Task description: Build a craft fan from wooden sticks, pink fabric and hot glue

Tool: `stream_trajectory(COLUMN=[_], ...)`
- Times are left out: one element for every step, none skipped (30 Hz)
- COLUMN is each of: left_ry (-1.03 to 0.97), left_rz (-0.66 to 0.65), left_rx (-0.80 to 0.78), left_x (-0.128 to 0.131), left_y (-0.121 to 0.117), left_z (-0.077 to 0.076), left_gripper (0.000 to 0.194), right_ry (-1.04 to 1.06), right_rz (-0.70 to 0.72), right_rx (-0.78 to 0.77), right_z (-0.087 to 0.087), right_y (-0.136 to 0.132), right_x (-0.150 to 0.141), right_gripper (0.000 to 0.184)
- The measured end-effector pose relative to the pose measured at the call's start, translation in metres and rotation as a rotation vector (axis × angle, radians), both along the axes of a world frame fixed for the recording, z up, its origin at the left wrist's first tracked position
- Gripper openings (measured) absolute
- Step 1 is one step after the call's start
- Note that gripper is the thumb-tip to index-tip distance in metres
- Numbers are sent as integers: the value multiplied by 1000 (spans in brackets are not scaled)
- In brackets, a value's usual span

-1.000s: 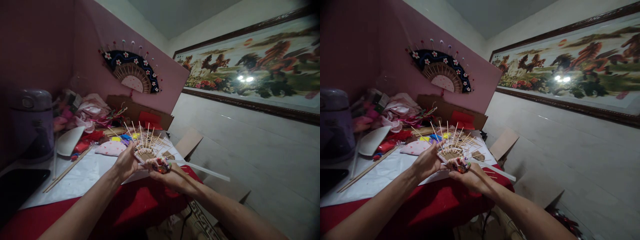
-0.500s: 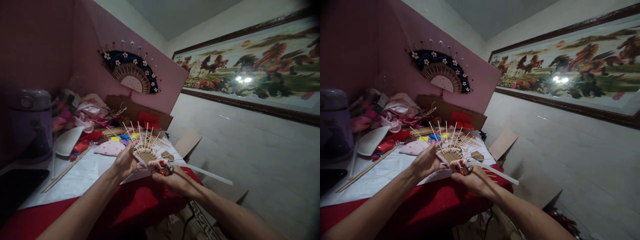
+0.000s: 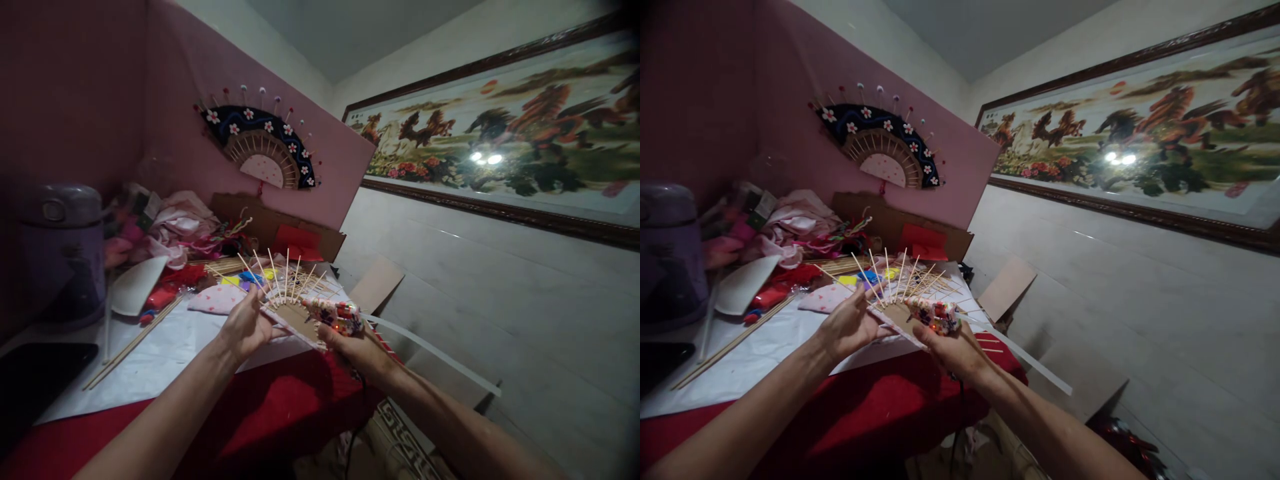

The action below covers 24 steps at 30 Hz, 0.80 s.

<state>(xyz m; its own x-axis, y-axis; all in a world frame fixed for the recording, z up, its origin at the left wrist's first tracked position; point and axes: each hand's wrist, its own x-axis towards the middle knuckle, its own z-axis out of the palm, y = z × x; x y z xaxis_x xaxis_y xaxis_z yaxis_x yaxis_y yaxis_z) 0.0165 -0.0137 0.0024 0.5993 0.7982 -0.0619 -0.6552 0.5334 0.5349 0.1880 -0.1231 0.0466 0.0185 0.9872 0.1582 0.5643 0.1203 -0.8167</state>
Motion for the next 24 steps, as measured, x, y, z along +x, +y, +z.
stream_trajectory(left_ry=[-6,-10,-11,-7,-1,6,13,20,26,34,42,50,55,57,55,52,49,49,50,50,49,46,39,32], left_rz=[-5,-6,-7,-1,9,21,32,40,41,44,43,45,48,50,51,50,48,46,45,46,47,49,51,53], left_rx=[-9,-17,-24,-27,-24,-12,6,29,51,69,80,85,84,83,84,90,97,102,105,105,103,99,98,99], left_x=[0,-1,-1,-2,-2,-2,-1,-1,0,0,1,2,2,3,3,3,4,4,4,4,4,4,4,5], left_y=[1,1,0,0,-1,-2,-2,-3,-4,-4,-4,-4,-4,-4,-5,-5,-6,-6,-7,-7,-8,-8,-8,-8], left_z=[0,0,1,2,4,5,5,6,6,5,4,4,3,2,2,2,2,3,3,4,4,5,4,4], left_gripper=[55,55,55,54,54,53,53,52,51,51,51,51,51,51,52,52,53,53,54,54,54,53,53,53], right_ry=[-24,-50,-73,-92,-105,-113,-121,-130,-145,-167,-196,-228,-258,-283,-301,-314,-322,-328,-331,-332,-330,-327,-324,-321], right_rz=[-10,-16,-18,-13,1,17,31,44,48,42,28,11,-7,-23,-37,-42,-43,-41,-35,-27,-18,-10,-1,7], right_rx=[-22,-49,-72,-89,-100,-103,-103,-104,-109,-115,-122,-128,-130,-128,-123,-122,-123,-126,-128,-132,-133,-132,-125,-116], right_z=[1,2,3,5,6,7,8,9,10,10,10,10,10,9,8,8,7,7,6,6,7,7,6,6], right_y=[2,4,6,8,10,12,14,17,19,21,24,26,28,29,31,32,33,34,34,35,35,35,35,35], right_x=[0,-1,-2,-4,-6,-8,-11,-13,-16,-19,-22,-25,-27,-29,-31,-33,-34,-35,-35,-35,-35,-35,-35,-35], right_gripper=[44,42,41,39,37,35,33,31,30,31,32,33,35,35,35,33,32,30,28,27,27,28,28,28])
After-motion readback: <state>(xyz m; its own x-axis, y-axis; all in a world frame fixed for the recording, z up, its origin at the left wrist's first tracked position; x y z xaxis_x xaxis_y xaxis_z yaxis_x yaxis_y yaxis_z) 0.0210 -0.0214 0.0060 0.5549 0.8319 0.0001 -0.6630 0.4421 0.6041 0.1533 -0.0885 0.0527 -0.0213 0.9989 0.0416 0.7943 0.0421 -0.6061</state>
